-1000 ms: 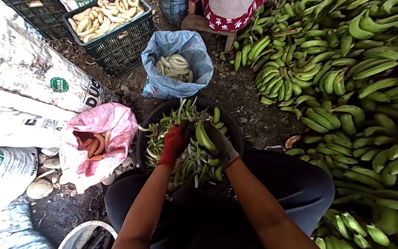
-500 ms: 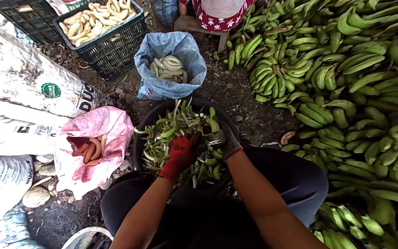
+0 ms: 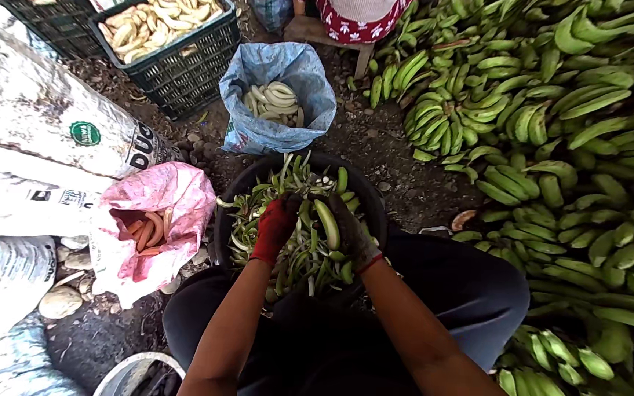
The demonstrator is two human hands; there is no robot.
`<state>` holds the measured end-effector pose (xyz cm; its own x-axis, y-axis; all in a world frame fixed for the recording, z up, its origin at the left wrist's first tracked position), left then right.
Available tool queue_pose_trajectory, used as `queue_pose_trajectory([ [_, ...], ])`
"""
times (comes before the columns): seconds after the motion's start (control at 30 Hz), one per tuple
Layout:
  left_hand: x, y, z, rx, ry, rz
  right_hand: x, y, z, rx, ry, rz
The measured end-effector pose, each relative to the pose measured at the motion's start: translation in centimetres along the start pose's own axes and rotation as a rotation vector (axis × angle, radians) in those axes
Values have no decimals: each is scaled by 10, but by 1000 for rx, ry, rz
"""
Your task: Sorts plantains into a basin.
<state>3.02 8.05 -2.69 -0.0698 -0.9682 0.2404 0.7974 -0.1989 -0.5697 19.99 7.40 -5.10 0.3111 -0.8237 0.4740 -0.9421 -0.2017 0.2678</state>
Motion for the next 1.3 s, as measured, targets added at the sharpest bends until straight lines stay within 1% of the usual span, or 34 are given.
queue_pose_trajectory([
  [0.1,7,15,6,202,44,-114,-6,-17,-10,-69,-23,-13],
  [0.2,18,39,11,498,14,-293,-9,-35,-28,-210,-135,13],
  [0.27,29,49,21,649,-7,-379,-6,-41,-40,-308,-184,69],
  [0.37,43,61,33,778,-50,-462,-6,-54,-47,-297,-216,178],
  [0.5,52,70,40,786,-64,-525,2,-64,-51,-237,-261,212],
  [0.63,59,69,50,731,-67,-542,-1,-60,-55,-288,-304,178],
  [0.73,59,70,48,693,-44,-549,-1,-53,-57,-339,-303,135],
  [0.83,58,71,45,667,-61,-548,0,-45,-61,-371,-327,79],
  [1.0,49,73,36,606,-16,-445,-6,-30,-56,-427,-314,39],
  [1.1,42,72,31,495,-40,-374,-11,-17,-48,-460,-286,55],
  [1.17,38,72,28,463,-52,-338,-12,-15,-41,-432,-289,111],
  [1.23,38,71,26,494,-36,-351,-12,-14,-42,-388,-285,119],
  [1.3,40,68,26,532,-26,-375,-10,-12,-48,-314,-255,70],
])
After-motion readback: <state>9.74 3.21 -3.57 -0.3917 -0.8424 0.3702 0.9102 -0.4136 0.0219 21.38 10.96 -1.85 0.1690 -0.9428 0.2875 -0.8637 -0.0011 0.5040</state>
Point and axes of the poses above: each hand's wrist, its own x-axis away from the middle knuckle, its own y-axis out of the palm, z = x × y, the point moved 9 cm from there along -x, towards the middle knuckle, and after that the axes turned 6 degrees about -z, right-handed, at the moved point
